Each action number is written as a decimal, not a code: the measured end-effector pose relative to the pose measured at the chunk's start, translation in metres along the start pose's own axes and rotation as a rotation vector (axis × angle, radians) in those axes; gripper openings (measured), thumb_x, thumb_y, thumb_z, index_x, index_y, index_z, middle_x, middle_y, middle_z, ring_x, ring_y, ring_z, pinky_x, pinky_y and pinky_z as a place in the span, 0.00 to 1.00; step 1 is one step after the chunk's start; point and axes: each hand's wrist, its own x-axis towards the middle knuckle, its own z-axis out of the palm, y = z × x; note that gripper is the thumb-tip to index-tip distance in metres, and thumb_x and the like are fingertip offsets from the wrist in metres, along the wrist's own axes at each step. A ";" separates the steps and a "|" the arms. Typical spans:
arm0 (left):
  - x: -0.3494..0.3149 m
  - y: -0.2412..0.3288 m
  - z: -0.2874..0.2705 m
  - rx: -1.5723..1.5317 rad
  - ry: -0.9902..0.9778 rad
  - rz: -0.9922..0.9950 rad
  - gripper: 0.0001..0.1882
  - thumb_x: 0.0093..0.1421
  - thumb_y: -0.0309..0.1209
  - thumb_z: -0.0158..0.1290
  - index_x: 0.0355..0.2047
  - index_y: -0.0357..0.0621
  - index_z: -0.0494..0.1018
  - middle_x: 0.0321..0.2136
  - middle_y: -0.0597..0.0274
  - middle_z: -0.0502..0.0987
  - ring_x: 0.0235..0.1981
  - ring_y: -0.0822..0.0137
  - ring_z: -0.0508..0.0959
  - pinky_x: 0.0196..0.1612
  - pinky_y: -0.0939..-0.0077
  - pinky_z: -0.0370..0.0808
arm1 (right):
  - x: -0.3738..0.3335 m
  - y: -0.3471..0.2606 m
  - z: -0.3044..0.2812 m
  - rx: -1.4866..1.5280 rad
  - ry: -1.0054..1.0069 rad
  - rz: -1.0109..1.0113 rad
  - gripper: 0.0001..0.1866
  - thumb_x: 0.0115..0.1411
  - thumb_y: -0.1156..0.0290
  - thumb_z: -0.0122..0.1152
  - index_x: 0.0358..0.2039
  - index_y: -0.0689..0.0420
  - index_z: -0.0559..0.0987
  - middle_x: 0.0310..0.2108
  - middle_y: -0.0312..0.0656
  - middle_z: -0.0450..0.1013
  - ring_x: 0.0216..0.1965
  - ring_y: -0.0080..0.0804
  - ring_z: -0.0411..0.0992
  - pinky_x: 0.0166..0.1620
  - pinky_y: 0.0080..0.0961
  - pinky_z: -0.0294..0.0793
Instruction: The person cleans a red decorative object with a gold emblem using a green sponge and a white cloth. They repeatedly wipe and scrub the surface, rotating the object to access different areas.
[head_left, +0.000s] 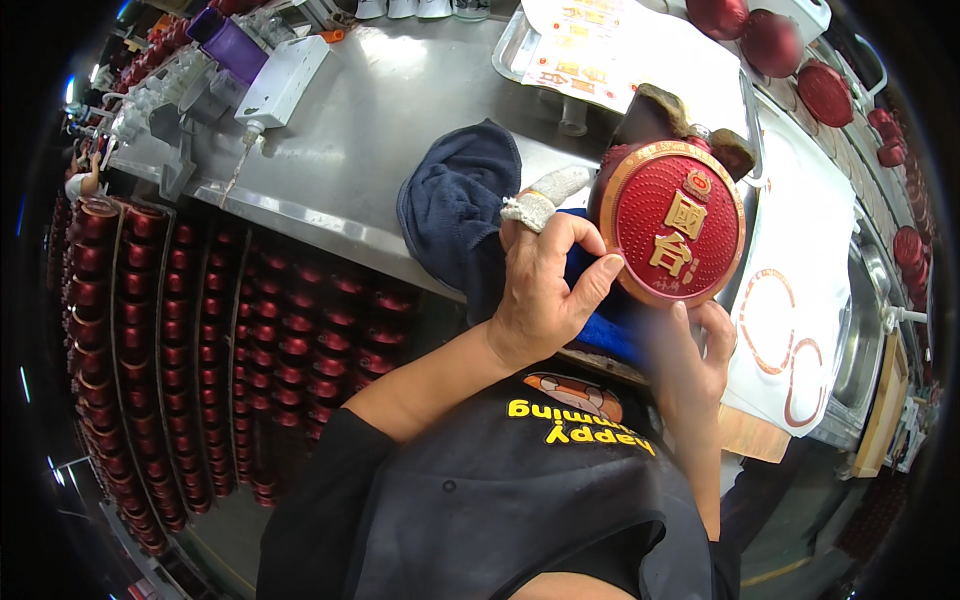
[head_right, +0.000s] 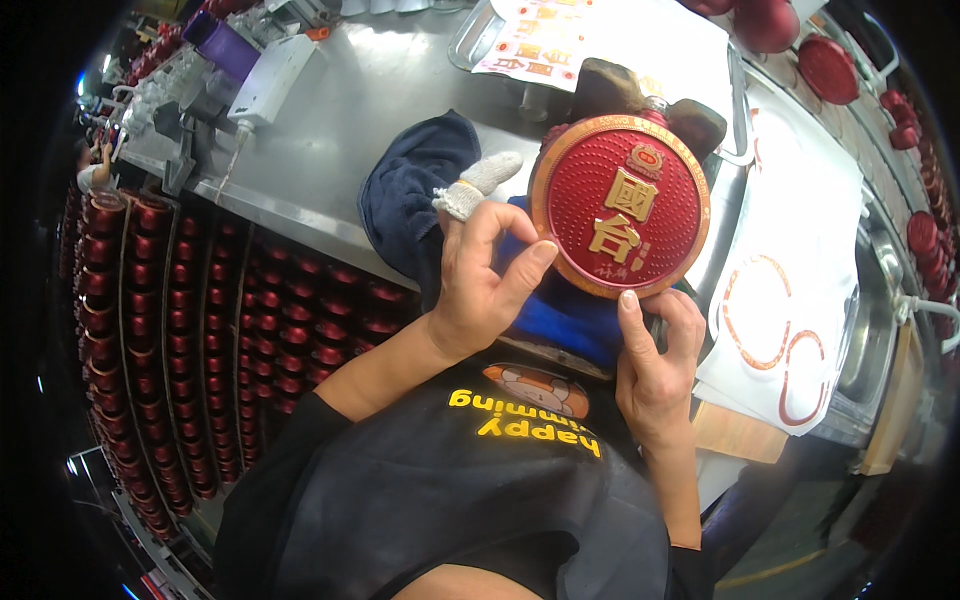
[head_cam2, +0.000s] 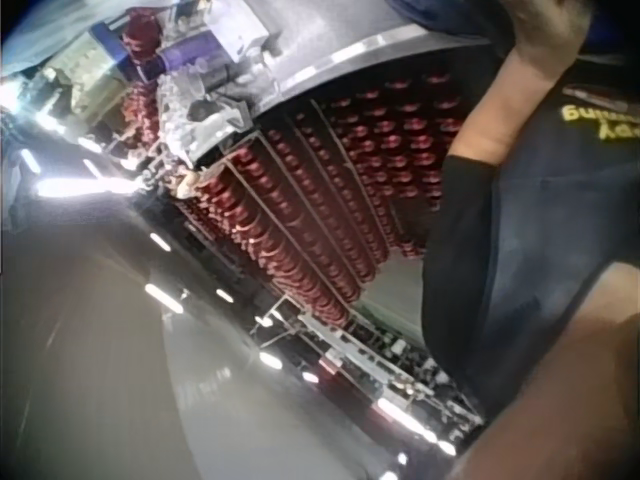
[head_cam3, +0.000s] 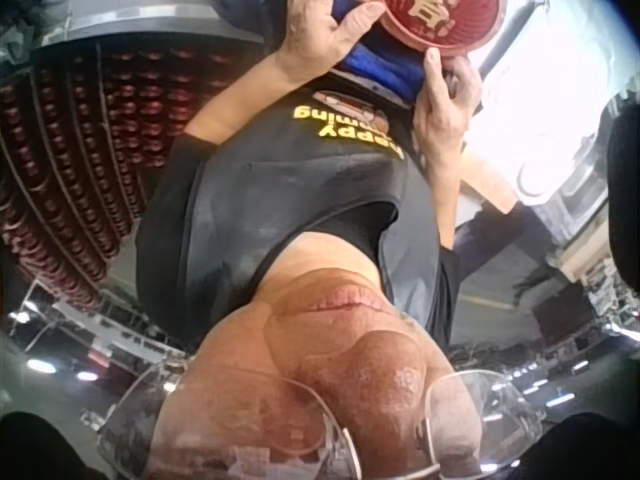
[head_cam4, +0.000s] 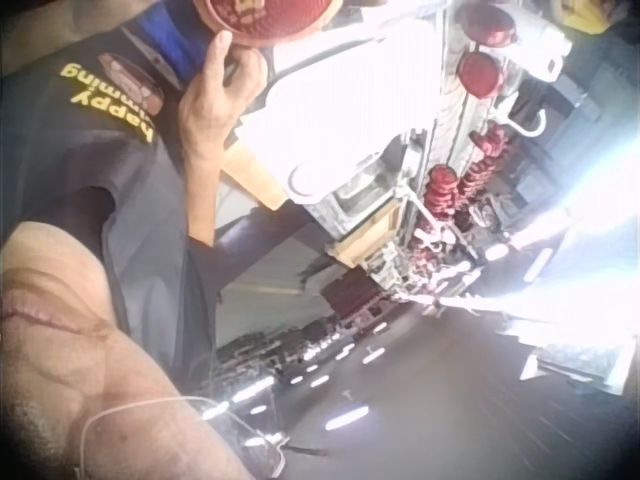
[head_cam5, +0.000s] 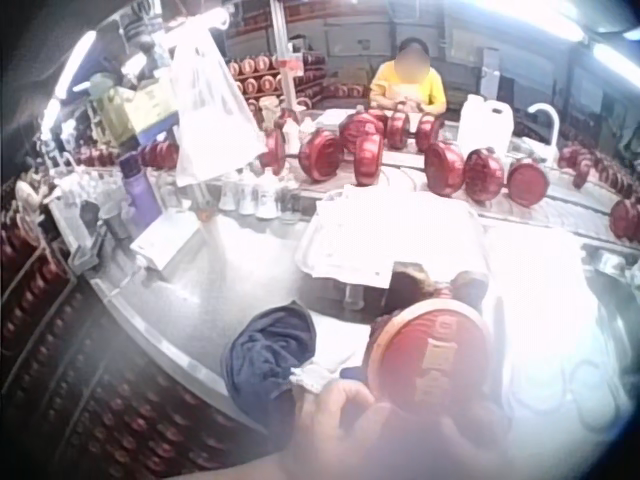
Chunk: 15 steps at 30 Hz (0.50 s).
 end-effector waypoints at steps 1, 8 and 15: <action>0.000 -0.002 0.001 -0.033 0.024 -0.006 0.11 0.64 0.35 0.63 0.39 0.44 0.73 0.46 0.51 0.74 0.51 0.52 0.69 0.59 0.58 0.59 | 0.000 0.000 0.000 0.005 0.003 -0.003 0.38 0.46 0.94 0.58 0.60 0.56 0.79 0.50 0.50 0.70 0.55 0.52 0.69 0.61 0.45 0.67; -0.009 -0.009 0.008 -0.166 -0.024 -0.096 0.36 0.66 0.52 0.59 0.60 0.36 0.61 0.54 0.44 0.69 0.55 0.51 0.67 0.63 0.55 0.59 | 0.000 -0.001 0.003 0.011 0.018 0.000 0.38 0.47 0.95 0.56 0.61 0.57 0.79 0.50 0.50 0.71 0.55 0.51 0.69 0.62 0.45 0.67; -0.008 -0.016 0.013 -0.188 -0.075 -0.104 0.42 0.67 0.54 0.57 0.66 0.34 0.56 0.61 0.40 0.66 0.60 0.46 0.67 0.65 0.52 0.58 | -0.001 0.000 0.003 0.023 0.012 0.012 0.38 0.48 0.96 0.56 0.61 0.57 0.79 0.50 0.49 0.71 0.55 0.51 0.70 0.62 0.44 0.67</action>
